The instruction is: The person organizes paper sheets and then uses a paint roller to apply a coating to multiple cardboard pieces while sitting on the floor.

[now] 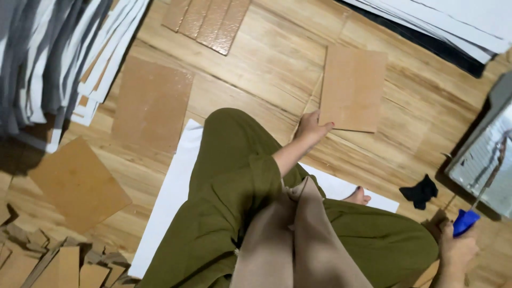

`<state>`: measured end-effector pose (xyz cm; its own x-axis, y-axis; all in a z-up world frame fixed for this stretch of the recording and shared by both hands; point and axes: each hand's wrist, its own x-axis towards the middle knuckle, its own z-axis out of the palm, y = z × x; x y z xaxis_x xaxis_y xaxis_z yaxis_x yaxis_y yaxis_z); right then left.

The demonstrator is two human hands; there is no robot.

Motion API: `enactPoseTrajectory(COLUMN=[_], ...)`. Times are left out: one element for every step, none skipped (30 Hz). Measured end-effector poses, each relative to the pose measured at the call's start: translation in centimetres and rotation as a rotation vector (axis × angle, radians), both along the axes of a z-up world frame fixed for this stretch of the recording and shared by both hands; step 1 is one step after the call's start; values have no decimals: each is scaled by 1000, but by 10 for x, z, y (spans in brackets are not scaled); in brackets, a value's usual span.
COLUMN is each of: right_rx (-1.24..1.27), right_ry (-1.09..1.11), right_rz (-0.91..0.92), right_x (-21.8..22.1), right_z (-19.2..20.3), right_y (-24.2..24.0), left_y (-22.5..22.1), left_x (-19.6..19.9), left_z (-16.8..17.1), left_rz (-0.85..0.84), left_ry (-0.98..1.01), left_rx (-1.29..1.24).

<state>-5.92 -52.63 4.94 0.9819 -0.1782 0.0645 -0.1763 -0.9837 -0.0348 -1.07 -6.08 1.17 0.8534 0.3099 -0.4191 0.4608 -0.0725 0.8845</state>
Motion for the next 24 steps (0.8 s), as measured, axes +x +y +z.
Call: enactPoseTrajectory(right_rx=[2,66,129,132,111,90,93,-33,-158,-168,69,313,304,464,627,621,623,629,626,705,784,786,793,801], right_ry=[6,89,173,180,236,287,288,86,-111,-112,-12,82,74,172,267,255,276,299,289,265,240,242,245,246], right_rz=[17,-7,-31,-26,-128,-236,-236,102,441,415,383,349,320,367,414,396,353,319,310,270,230,226,196,168], right_x=[10,18,26,38,50,61,75,82,90,102,108,109,115,124,134,136,138,144,139,134,128,129,130,132], right_z=[-17,-33,-50,-45,-40,-34,-31,-23,-16,-12,-7,3,-12,-27,-42,-54,-66,-80,-73,-68,-64,-70,-77,-83], right_y=[-18,-38,-58,-50,-42,-36,-19,-6,6,49,93,136,151,168,184,187,190,196,203,211,220,219,218,217], left_y=[-5,-11,-18,-19,-21,-24,-18,-16,-16,-11,-7,-4,-9,-12,-15,-17,-18,-16,-17,-17,-16,-16,-16,-16], left_x=[4,7,10,11,13,16,14,13,13,12,12,11,11,10,10,12,13,16,18,18,18,19,20,22], left_z=[-7,-15,-23,-24,-24,-24,-17,-9,-2,10,21,32,22,11,1,-5,-11,-17,-11,-7,-2,-5,-8,-12], left_rz=[17,10,3,9,22,28,28,7,-14,-42,-34,-31,-61,-12,38,17,61,114,102,118,133,130,121,113], left_ry=[6,80,154,160,183,201,202,219,237,232,235,238,234,178,121,115,107,98,92,120,148,151,177,201], left_rx=[2,-1,-6,-3,-4,-5,-2,-24,-47,-50,-68,-88,-94,-103,-114,-119,-123,-123,-126,-156,-187,-185,-209,-233])
